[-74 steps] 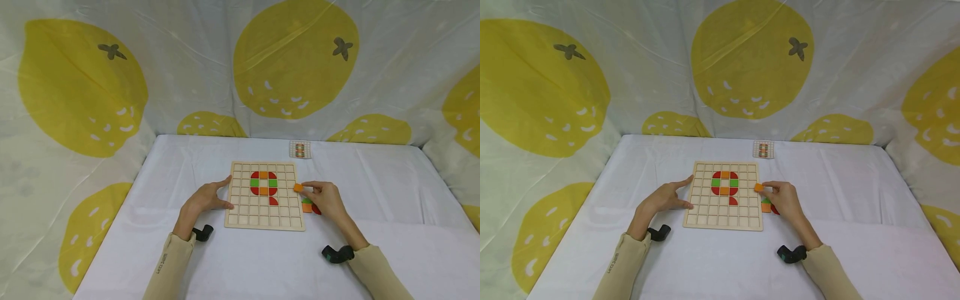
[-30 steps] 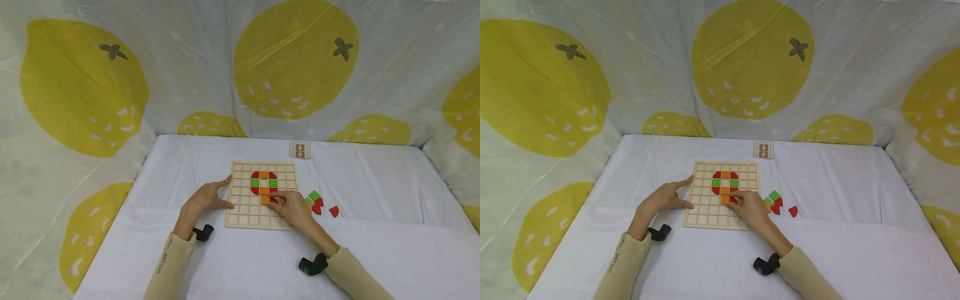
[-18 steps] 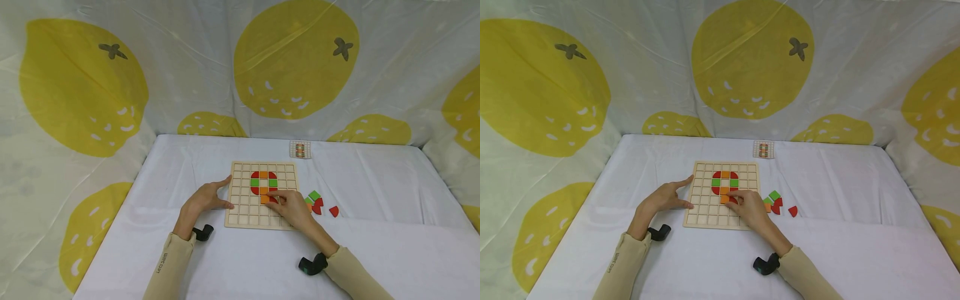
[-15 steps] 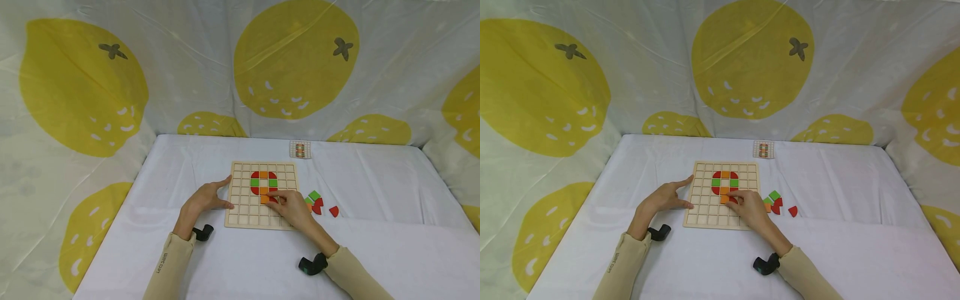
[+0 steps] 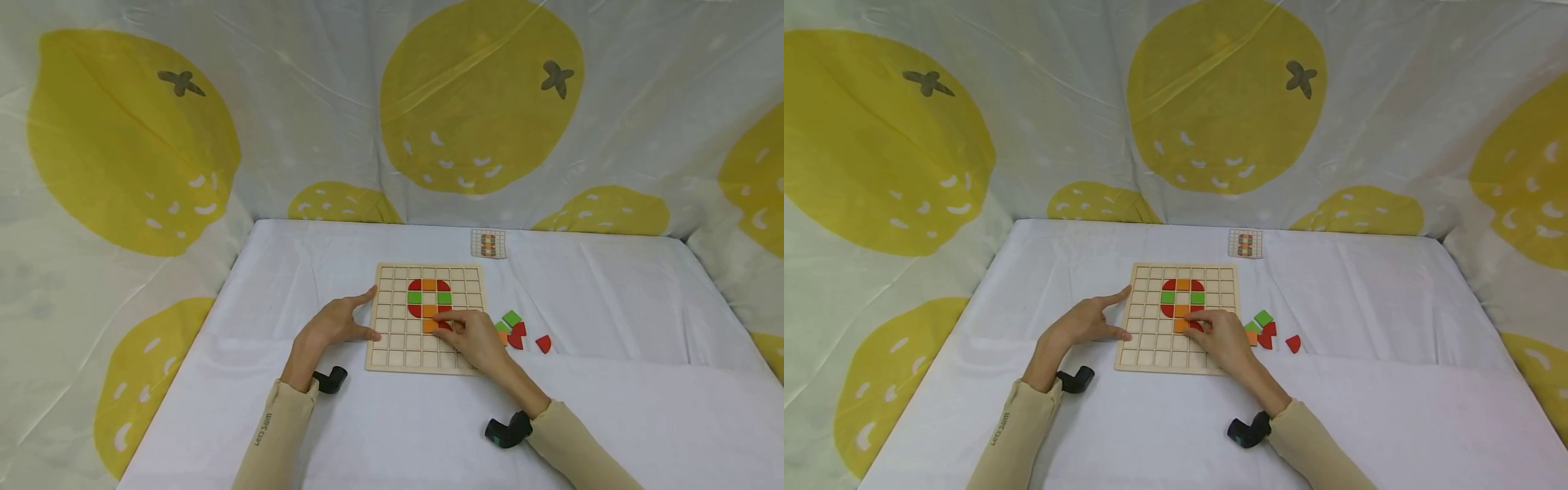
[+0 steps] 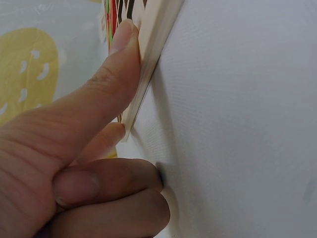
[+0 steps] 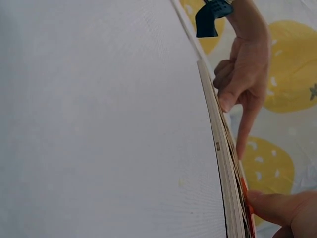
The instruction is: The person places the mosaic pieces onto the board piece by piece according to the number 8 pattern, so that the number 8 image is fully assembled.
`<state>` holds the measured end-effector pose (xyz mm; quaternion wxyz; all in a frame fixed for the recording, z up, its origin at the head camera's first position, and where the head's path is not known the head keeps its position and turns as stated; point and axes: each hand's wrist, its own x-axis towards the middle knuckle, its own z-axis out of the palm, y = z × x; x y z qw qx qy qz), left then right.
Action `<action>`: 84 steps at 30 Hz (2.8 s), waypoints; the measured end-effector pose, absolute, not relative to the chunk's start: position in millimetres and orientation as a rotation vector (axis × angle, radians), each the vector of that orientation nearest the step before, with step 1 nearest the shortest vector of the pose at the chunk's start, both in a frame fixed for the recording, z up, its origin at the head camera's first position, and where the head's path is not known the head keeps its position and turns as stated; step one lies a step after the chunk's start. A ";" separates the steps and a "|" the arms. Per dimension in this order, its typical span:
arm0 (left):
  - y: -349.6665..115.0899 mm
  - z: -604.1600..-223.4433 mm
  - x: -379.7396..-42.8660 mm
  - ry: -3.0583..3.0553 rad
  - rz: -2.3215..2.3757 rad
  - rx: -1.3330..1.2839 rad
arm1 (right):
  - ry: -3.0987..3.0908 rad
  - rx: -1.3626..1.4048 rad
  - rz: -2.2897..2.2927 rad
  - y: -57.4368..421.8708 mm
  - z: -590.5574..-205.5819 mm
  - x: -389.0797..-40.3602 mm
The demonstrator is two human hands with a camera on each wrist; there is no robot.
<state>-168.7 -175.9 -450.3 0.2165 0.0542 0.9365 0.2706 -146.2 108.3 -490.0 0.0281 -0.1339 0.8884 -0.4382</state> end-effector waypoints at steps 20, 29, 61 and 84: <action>-177.3 -450.7 -167.6 2.589 0.752 0.146 | 2.725 -0.245 -1.348 143.8 -479.2 -143.1; -176.2 -451.1 -167.9 2.602 0.757 0.168 | 2.870 -0.172 -1.268 190.5 -475.0 -141.0; -176.2 -452.3 -170.0 2.603 0.743 0.163 | 2.964 -0.008 -1.169 220.2 -487.5 -140.4; -176.8 -452.7 -169.3 2.595 0.761 0.158 | 2.957 0.039 -1.187 216.9 -489.0 -142.2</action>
